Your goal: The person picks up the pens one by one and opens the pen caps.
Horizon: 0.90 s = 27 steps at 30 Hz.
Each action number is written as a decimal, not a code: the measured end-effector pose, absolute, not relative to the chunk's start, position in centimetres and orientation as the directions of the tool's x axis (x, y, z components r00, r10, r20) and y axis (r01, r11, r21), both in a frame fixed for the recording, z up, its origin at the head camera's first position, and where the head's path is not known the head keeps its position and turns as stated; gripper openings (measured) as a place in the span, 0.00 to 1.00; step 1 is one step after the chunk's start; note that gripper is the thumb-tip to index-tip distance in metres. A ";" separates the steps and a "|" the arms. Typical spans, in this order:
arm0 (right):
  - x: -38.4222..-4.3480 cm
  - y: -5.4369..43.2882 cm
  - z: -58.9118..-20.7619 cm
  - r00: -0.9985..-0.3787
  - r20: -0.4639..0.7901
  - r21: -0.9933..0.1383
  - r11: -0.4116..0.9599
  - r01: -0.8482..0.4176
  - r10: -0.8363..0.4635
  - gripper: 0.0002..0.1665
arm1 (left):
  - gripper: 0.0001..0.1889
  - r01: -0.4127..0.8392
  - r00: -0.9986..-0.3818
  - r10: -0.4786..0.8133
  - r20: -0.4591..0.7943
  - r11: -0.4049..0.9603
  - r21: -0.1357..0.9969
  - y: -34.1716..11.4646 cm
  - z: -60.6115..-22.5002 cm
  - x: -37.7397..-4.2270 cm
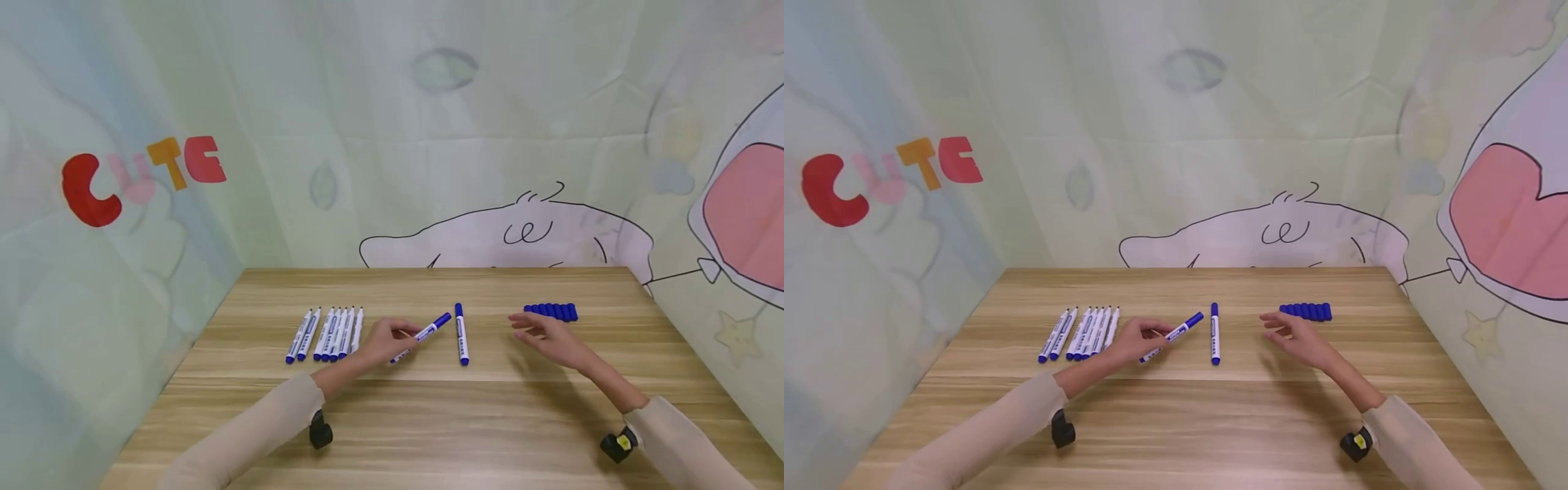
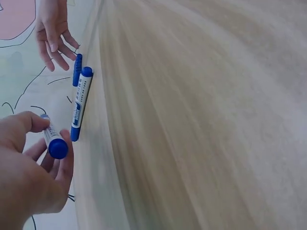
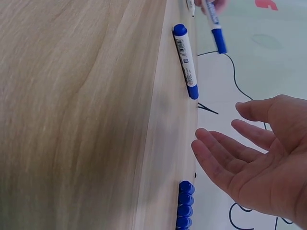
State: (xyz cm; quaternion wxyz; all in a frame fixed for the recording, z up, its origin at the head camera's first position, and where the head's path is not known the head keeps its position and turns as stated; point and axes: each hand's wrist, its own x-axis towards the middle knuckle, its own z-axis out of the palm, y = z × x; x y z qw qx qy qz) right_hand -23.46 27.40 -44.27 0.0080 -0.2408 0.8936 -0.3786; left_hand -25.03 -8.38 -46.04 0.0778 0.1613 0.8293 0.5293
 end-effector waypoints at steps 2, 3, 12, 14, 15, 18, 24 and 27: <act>-23.4 27.3 -44.2 -0.887 0.153 -0.679 0.606 -0.415 -0.436 0.22 | 0.15 0.155 -0.928 0.372 0.015 0.348 0.925 -8.6 -45.9 -24.9; -23.4 27.2 -44.2 -0.887 0.149 -0.675 0.610 -0.414 -0.438 0.22 | 0.16 0.146 -0.922 0.386 0.008 0.328 0.933 -8.6 -45.8 -24.8; -23.4 26.4 -44.1 -0.879 0.118 -0.673 0.614 -0.413 -0.462 0.23 | 0.15 0.152 -0.877 0.481 0.009 0.258 0.954 -8.6 -45.2 -24.2; -23.5 26.0 -44.1 -0.877 0.109 -0.692 0.598 -0.405 -0.468 0.23 | 0.15 0.150 -0.871 0.491 0.001 0.264 0.953 -8.5 -44.9 -24.2; -23.6 25.8 -44.1 -0.876 0.101 -0.705 0.588 -0.398 -0.471 0.23 | 0.15 0.149 -0.869 0.495 -0.004 0.268 0.952 -8.4 -44.9 -24.2; -23.9 25.0 -44.2 -0.859 0.084 -0.756 0.530 -0.385 -0.505 0.25 | 0.15 0.148 -0.864 0.503 -0.013 0.279 0.949 -8.1 -44.6 -24.2; -24.5 22.8 -44.0 -0.816 0.053 -0.829 0.430 -0.357 -0.576 0.27 | 0.15 0.213 -0.844 0.534 0.043 0.260 0.942 -7.6 -44.7 -24.5; -24.6 21.8 -43.9 -0.778 0.046 -0.833 0.407 -0.376 -0.626 0.27 | 0.16 0.270 -0.832 0.547 0.094 0.252 0.929 -7.4 -44.8 -24.5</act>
